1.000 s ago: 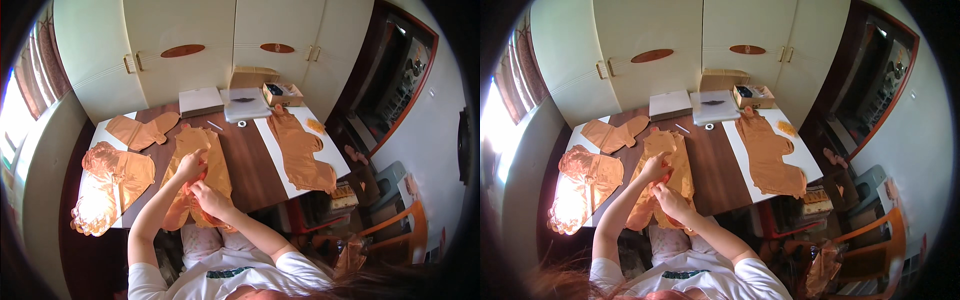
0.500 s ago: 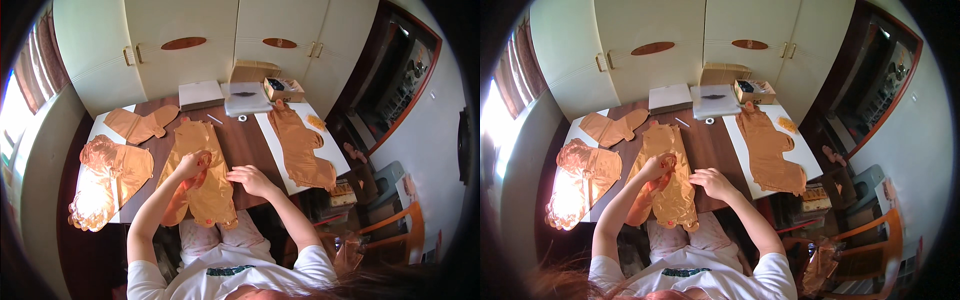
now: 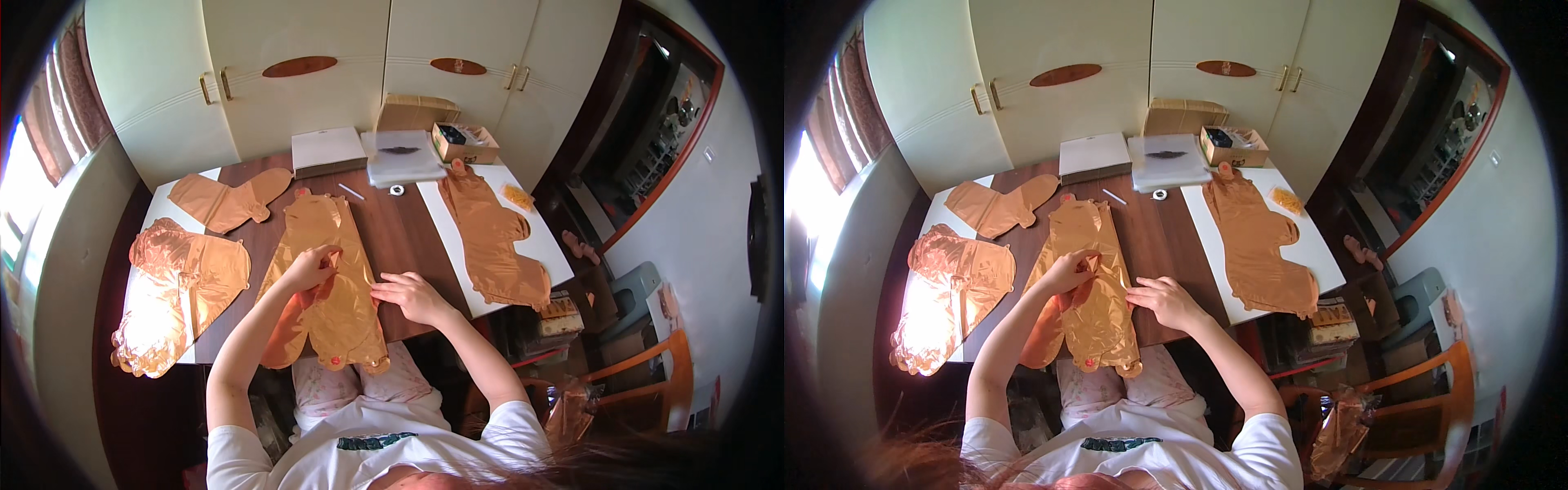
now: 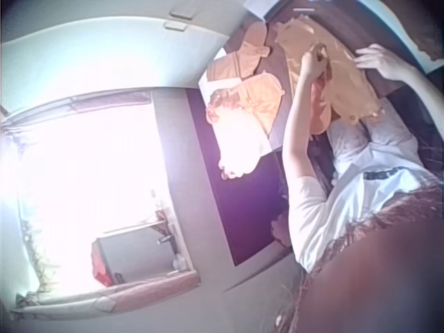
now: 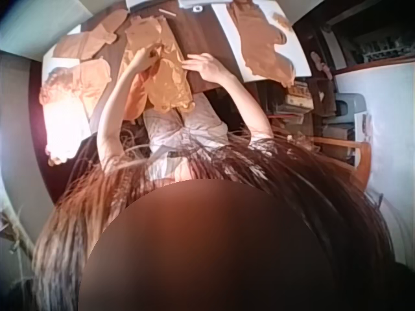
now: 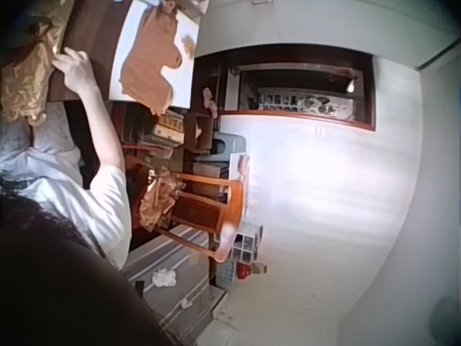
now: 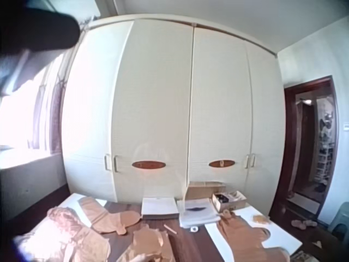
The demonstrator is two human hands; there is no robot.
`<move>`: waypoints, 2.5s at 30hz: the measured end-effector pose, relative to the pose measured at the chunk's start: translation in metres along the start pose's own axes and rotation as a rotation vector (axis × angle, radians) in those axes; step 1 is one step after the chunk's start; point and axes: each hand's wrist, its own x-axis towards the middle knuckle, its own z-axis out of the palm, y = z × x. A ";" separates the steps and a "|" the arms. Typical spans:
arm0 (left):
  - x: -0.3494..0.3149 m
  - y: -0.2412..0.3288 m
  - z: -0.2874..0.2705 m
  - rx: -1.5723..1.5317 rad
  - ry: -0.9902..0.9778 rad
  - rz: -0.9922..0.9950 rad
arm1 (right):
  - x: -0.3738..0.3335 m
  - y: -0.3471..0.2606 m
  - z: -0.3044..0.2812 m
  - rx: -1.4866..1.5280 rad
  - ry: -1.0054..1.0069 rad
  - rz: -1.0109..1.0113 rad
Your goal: Folding and smoothing out large letter-shaped foil balloons on a desk.
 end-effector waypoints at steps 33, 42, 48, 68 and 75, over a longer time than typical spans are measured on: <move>0.011 0.041 0.046 0.642 -0.043 0.286 | -0.006 -0.001 0.008 0.000 0.053 0.038; 0.010 0.033 0.050 0.656 -0.010 0.266 | -0.007 -0.001 0.009 0.014 0.076 0.030; 0.016 0.031 0.045 0.683 -0.054 0.255 | -0.007 -0.001 0.009 0.016 0.072 0.029; -0.018 0.062 0.044 0.569 0.142 0.506 | -0.007 -0.002 0.009 -0.005 0.071 0.030; -0.003 0.053 0.043 0.666 0.096 0.415 | -0.008 0.000 0.010 -0.016 0.064 0.020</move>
